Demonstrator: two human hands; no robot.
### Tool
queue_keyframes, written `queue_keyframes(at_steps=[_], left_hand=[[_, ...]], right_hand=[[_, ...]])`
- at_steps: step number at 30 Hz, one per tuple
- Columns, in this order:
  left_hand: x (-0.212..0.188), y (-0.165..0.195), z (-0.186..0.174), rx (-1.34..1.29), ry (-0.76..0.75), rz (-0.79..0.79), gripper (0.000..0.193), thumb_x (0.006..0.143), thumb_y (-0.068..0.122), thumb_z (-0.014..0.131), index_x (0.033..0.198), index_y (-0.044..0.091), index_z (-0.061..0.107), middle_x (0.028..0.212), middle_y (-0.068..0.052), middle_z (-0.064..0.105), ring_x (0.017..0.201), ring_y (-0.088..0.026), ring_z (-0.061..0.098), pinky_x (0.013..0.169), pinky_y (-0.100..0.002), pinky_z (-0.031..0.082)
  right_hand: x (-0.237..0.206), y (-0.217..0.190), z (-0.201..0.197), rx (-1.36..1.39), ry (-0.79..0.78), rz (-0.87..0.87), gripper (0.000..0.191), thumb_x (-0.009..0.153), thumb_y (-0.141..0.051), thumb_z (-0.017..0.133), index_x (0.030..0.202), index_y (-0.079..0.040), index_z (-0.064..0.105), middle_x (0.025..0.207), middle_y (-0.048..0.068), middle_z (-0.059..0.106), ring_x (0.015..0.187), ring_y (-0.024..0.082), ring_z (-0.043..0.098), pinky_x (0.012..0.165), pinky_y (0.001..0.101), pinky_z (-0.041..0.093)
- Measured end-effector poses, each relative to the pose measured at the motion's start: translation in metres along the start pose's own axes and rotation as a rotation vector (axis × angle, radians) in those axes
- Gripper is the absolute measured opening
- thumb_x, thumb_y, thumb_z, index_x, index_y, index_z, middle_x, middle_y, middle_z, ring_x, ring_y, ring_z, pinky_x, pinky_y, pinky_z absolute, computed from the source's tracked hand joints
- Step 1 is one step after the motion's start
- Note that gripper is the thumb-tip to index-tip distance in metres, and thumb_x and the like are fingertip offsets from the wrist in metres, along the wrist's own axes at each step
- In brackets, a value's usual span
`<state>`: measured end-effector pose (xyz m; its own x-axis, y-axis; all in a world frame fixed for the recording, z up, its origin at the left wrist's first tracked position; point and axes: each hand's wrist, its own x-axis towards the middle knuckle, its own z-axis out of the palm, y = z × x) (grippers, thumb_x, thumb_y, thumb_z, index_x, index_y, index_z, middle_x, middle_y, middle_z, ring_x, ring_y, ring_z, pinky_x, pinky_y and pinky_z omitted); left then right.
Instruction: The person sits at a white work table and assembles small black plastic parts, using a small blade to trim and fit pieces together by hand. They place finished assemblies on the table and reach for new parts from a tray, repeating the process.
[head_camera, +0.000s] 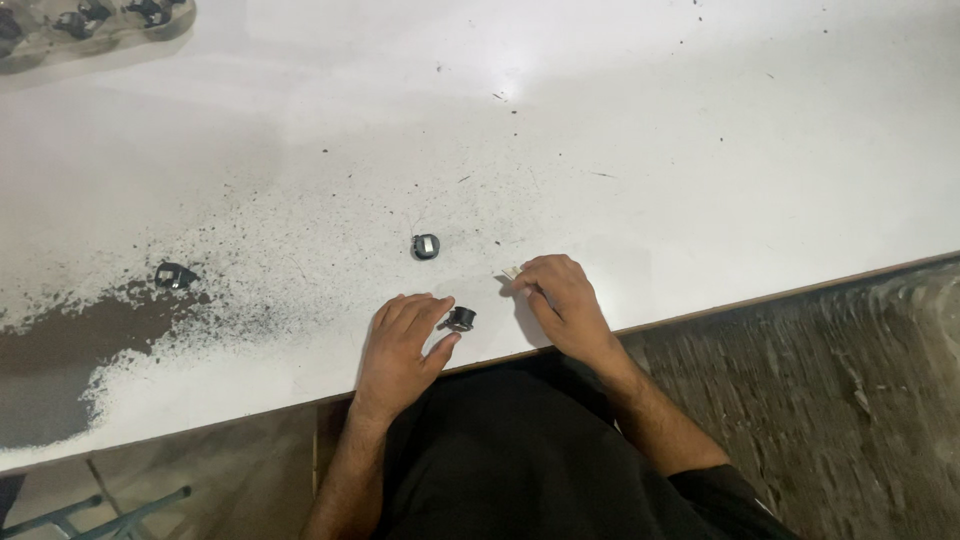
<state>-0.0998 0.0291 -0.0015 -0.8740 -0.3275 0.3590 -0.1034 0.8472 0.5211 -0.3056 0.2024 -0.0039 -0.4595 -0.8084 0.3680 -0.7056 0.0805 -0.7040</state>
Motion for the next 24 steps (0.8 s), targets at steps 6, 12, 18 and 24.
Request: queue_keyframes(at_steps=[6, 12, 18, 24], left_hand=[[-0.031, -0.02, -0.032, 0.157, 0.091, -0.075, 0.058, 0.081, 0.034, 0.083, 0.128, 0.004, 0.066, 0.126, -0.017, 0.067, 0.123, -0.034, 0.059, 0.106, -0.051, 0.045], [-0.067, -0.031, -0.047, 0.038, 0.498, -0.136, 0.04, 0.103, 0.037, 0.068, 0.123, 0.002, 0.065, 0.122, -0.015, 0.07, 0.118, -0.029, 0.065, 0.105, -0.045, 0.055], [-0.043, 0.029, 0.003, 0.059, 0.33, 0.298, 0.026, 0.097, 0.028, 0.07, 0.115, 0.01, 0.068, 0.116, -0.009, 0.068, 0.117, -0.024, 0.065, 0.103, -0.044, 0.053], [-0.005, 0.031, -0.001, 0.302, 0.201, 0.175, 0.037, 0.086, 0.015, 0.073, 0.122, 0.01, 0.067, 0.13, -0.011, 0.062, 0.13, -0.03, 0.055, 0.111, -0.053, 0.041]], right_hand=[[0.001, 0.002, 0.001, -0.017, -0.003, 0.007, 0.012, 0.097, -0.011, 0.067, 0.107, -0.009, 0.071, 0.11, 0.01, 0.07, 0.116, 0.03, 0.062, 0.101, 0.044, 0.045], [-0.003, 0.002, 0.006, -0.033, -0.008, -0.021, 0.016, 0.094, -0.008, 0.068, 0.11, -0.008, 0.071, 0.114, 0.012, 0.069, 0.118, 0.032, 0.062, 0.102, 0.0447, 0.045], [0.0, -0.006, 0.013, -0.031, -0.046, -0.08, 0.024, 0.089, -0.008, 0.07, 0.113, -0.011, 0.073, 0.117, 0.01, 0.069, 0.129, 0.031, 0.059, 0.11, 0.0463, 0.042], [0.009, -0.026, 0.017, -0.197, -0.184, -0.197, 0.064, 0.074, -0.034, 0.088, 0.127, -0.007, 0.066, 0.127, 0.014, 0.057, 0.136, 0.035, 0.044, 0.118, 0.0639, 0.022]])
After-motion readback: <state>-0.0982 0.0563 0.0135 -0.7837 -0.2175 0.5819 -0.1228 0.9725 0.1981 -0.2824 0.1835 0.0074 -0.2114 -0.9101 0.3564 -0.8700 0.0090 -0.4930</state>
